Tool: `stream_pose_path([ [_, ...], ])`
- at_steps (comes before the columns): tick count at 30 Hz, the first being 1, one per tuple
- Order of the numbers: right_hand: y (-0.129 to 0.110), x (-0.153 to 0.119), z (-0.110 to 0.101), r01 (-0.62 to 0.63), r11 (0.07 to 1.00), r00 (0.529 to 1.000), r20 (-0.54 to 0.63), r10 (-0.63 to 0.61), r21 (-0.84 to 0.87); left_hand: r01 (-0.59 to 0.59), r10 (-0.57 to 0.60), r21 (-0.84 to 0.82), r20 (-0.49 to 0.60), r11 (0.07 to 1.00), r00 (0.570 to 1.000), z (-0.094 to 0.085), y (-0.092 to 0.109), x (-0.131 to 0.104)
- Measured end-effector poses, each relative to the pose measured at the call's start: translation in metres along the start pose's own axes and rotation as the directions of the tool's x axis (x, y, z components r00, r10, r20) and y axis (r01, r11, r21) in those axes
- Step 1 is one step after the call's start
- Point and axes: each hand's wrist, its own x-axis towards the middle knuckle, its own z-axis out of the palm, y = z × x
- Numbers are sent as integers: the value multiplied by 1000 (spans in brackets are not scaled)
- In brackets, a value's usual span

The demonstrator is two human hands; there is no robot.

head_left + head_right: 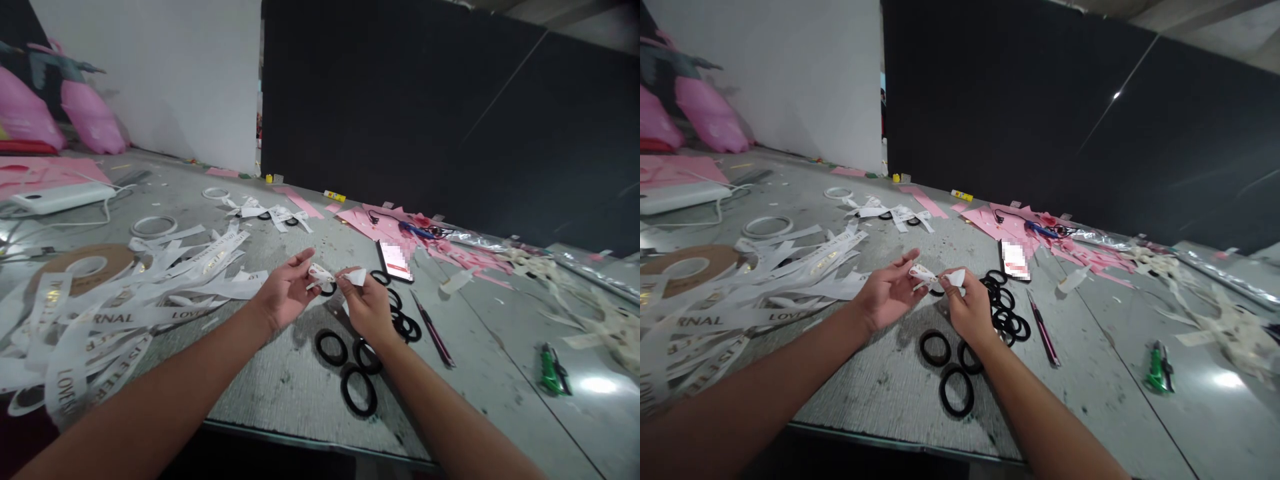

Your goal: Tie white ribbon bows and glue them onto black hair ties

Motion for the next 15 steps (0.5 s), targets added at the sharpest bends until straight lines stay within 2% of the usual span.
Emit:
stream_pose_path([
  [4,2,-2,1,-4,999,1000,7,4,37,-45,46,-18,107,999,993,3,1,-4],
  [7,4,-3,1,-59,996,998,-21,60,71,-126,106,152,131,980,986,4,-1,-3],
  [9,4,-2,0,-108,990,992,-50,113,94,-222,187,368,129,903,974,3,-4,-1],
  [10,4,-1,-1,-130,986,989,-61,136,101,-282,246,478,138,832,959,2,-7,0],
  [12,3,1,-1,-168,979,982,-67,176,113,-396,371,626,179,671,911,0,-12,0],
  [13,3,1,-1,-192,973,977,-66,201,127,-431,412,654,195,622,890,-1,-14,0],
  [14,4,2,0,-224,962,970,-65,236,158,-447,432,654,198,611,880,0,-16,0],
  [15,5,2,1,-260,942,958,-64,279,212,-441,427,628,186,641,885,0,-18,-1],
])
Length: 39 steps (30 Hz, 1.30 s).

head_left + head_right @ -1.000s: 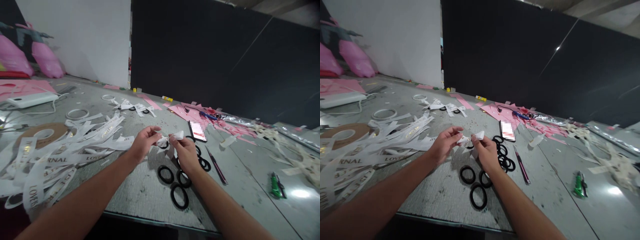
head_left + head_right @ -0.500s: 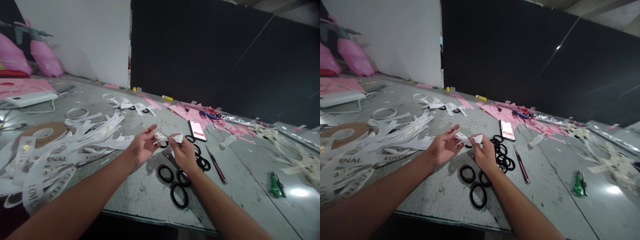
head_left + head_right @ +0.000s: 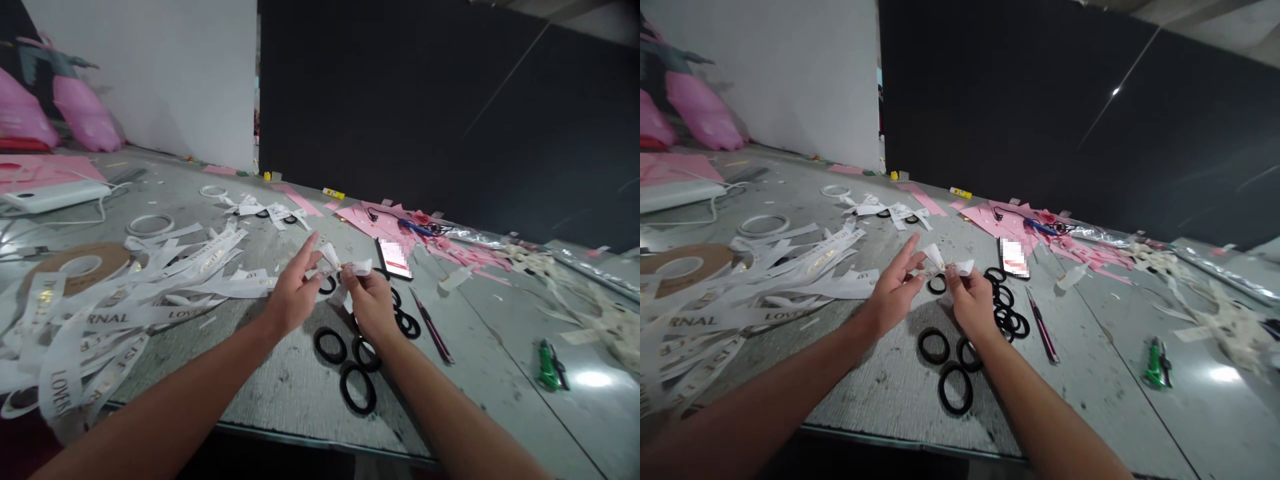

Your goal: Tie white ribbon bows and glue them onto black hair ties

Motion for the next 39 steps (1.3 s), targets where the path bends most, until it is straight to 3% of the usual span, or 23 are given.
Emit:
stream_pose_path([
  [4,9,1,7,-196,933,979,15,201,303,181,-187,-304,9,935,982,3,2,0],
  [6,13,1,10,-262,881,963,45,267,395,222,-235,-368,8,903,972,2,3,2],
  [10,12,2,11,-303,809,948,73,310,504,193,-224,-348,-51,917,973,-2,1,8],
  [15,2,2,13,-303,747,940,57,336,592,99,-150,-208,-242,973,959,-7,-3,13],
  [17,0,2,14,-308,715,935,63,348,627,94,-105,-62,-197,994,975,-7,-4,13],
  [19,-1,2,14,-314,689,935,84,346,653,91,-84,92,-76,992,994,-6,-5,11],
  [22,-1,2,14,-327,683,937,132,322,653,70,-84,193,63,979,994,-4,-5,7],
  [28,-3,1,12,-355,726,934,188,304,589,54,-80,271,86,961,993,-5,-3,4],
  [31,-6,-1,12,-369,720,929,204,309,588,-31,-24,350,153,936,988,-5,-1,3],
  [35,-9,-1,13,-376,707,925,193,329,598,-144,85,495,139,857,987,-3,2,1],
  [39,-10,0,12,-371,717,927,190,324,590,-125,44,428,193,895,980,-2,4,-1],
])
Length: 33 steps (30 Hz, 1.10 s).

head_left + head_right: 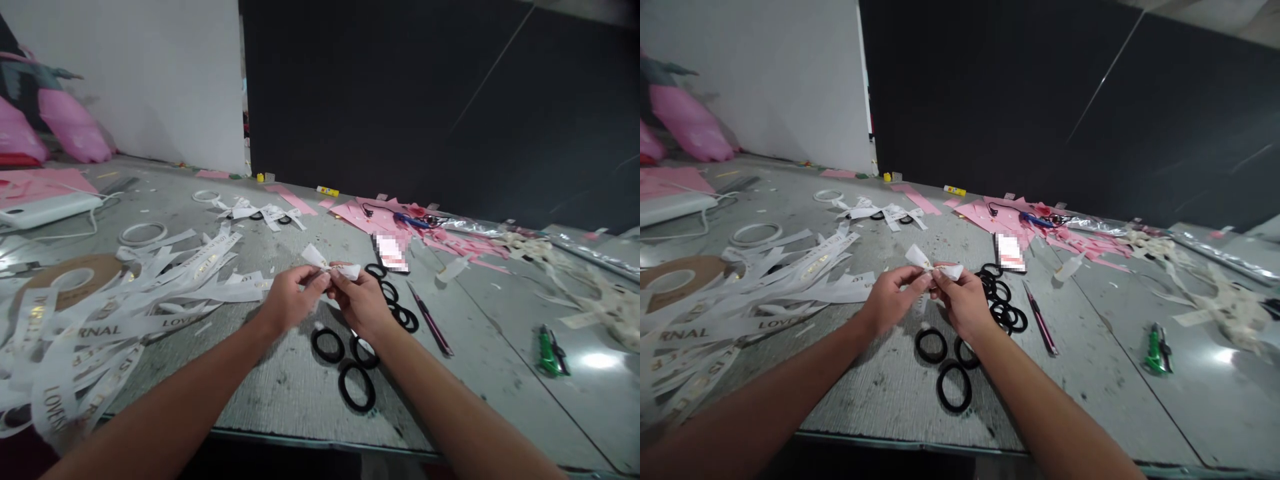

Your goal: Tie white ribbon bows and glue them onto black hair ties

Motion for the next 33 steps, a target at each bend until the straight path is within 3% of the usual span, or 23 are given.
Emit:
stream_pose_path([
  [3,-1,1,-1,3,999,1000,-7,-3,-42,33,-33,-1,60,999,998,0,0,-1],
  [7,-2,1,-2,-1,998,1000,-27,0,-60,48,-53,110,49,993,997,1,2,-1],
  [13,-6,2,-6,36,985,999,11,-35,-170,-33,6,339,81,940,997,-1,8,0],
  [15,-9,3,-10,123,929,991,92,-97,-349,-60,19,377,112,924,994,-3,8,0],
  [18,-14,7,-14,311,738,947,259,-190,-598,-85,38,371,133,925,990,-5,7,0],
  [22,-15,12,-18,452,582,890,387,-240,-676,-80,12,421,161,904,987,-5,4,1],
  [27,-12,14,-21,409,542,912,337,-232,-734,-90,-13,505,197,858,980,-5,5,2],
  [33,-10,8,-15,405,485,911,295,-289,-775,-84,-19,480,205,873,979,-5,7,2],
])
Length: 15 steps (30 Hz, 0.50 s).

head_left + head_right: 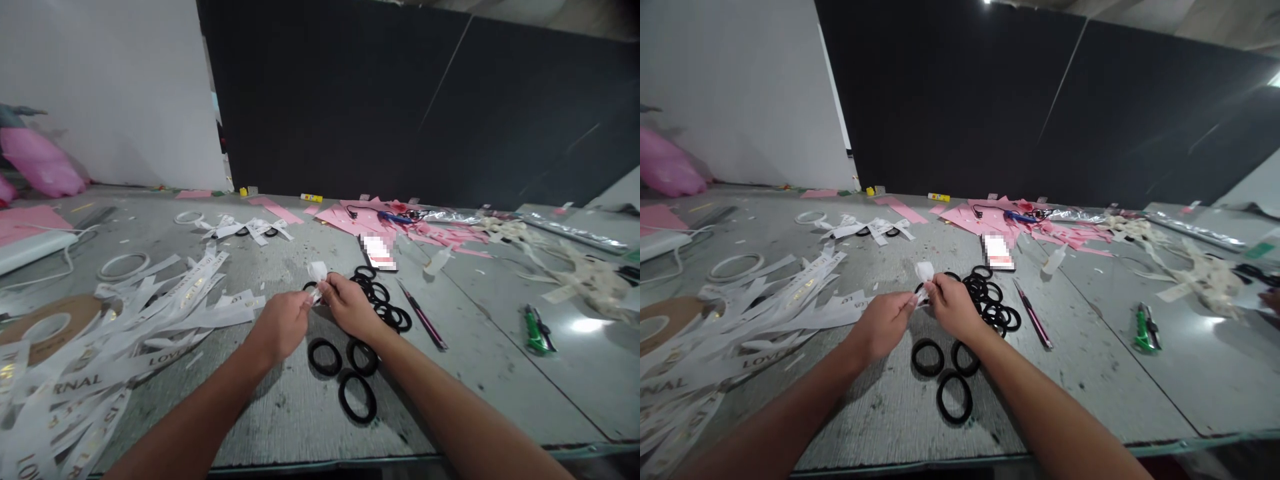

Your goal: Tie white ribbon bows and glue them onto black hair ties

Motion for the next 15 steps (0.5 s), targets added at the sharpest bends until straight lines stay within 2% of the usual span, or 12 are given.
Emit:
stream_pose_path([
  [5,0,1,-1,-18,1000,999,-28,18,-10,-35,35,-3,2,999,999,1,5,-3],
  [9,3,7,-12,-67,992,998,10,67,111,93,-93,-50,-13,994,996,-6,4,-5],
  [13,2,18,-36,-120,949,971,-166,173,290,223,-223,-16,-97,975,970,-21,-3,0],
  [15,5,24,-52,-130,950,950,-238,201,285,281,-278,6,-124,960,952,-28,-3,0],
])
